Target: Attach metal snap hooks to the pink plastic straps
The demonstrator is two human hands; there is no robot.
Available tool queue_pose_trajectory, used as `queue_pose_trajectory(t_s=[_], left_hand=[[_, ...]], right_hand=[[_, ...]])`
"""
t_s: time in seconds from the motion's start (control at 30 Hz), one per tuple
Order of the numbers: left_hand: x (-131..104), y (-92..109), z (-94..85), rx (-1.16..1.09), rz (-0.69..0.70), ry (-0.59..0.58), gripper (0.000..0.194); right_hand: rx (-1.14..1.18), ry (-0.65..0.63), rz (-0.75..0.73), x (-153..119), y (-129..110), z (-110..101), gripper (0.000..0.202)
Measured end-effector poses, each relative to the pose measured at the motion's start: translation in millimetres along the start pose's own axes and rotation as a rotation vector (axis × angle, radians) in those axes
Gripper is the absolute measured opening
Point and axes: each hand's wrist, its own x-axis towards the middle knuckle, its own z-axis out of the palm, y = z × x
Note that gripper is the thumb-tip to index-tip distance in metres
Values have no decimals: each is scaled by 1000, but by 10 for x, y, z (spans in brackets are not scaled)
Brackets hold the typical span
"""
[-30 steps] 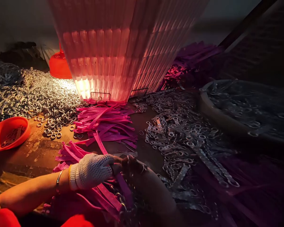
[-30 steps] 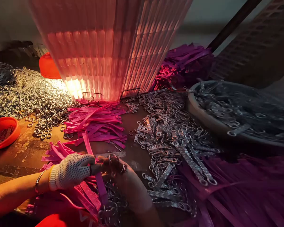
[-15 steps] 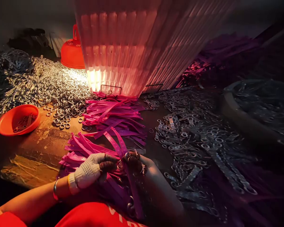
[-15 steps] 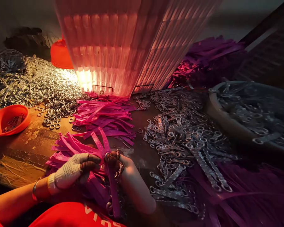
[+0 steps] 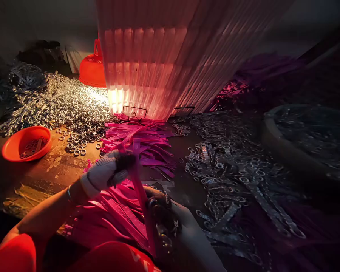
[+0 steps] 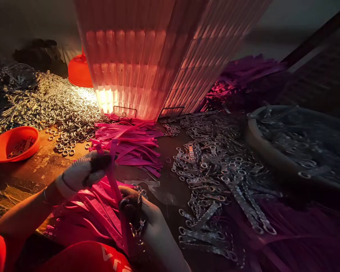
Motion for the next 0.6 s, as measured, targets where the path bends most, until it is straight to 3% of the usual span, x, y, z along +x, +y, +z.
queue_pose_trajectory(t_s=[0.07,0.17,0.23,0.27,0.33,0.4,0.5,0.6], left_hand=[[-158,422,-80,280,193,1,23],[-373,1012,-121,714,448,87,36],[-373,1181,-63,986,651,106,33],[-306,1164,-13,1116,715,93,31],[-51,933,103,1335,711,27,27],[291,530,200,1452,493,-55,24],[706,-70,257,1423,362,-200,14],[822,-387,224,1318,299,-265,19]], right_hand=[[14,70,-31,-33,-1,-72,46],[-38,224,-65,-97,40,-220,41],[-82,282,-73,-128,92,-302,32],[-97,286,-82,-128,126,-326,30],[-147,241,-109,-80,205,-334,27],[-278,170,-161,40,278,-285,29],[-696,86,-238,325,329,-150,36],[-1093,-36,-187,602,314,-57,28]])
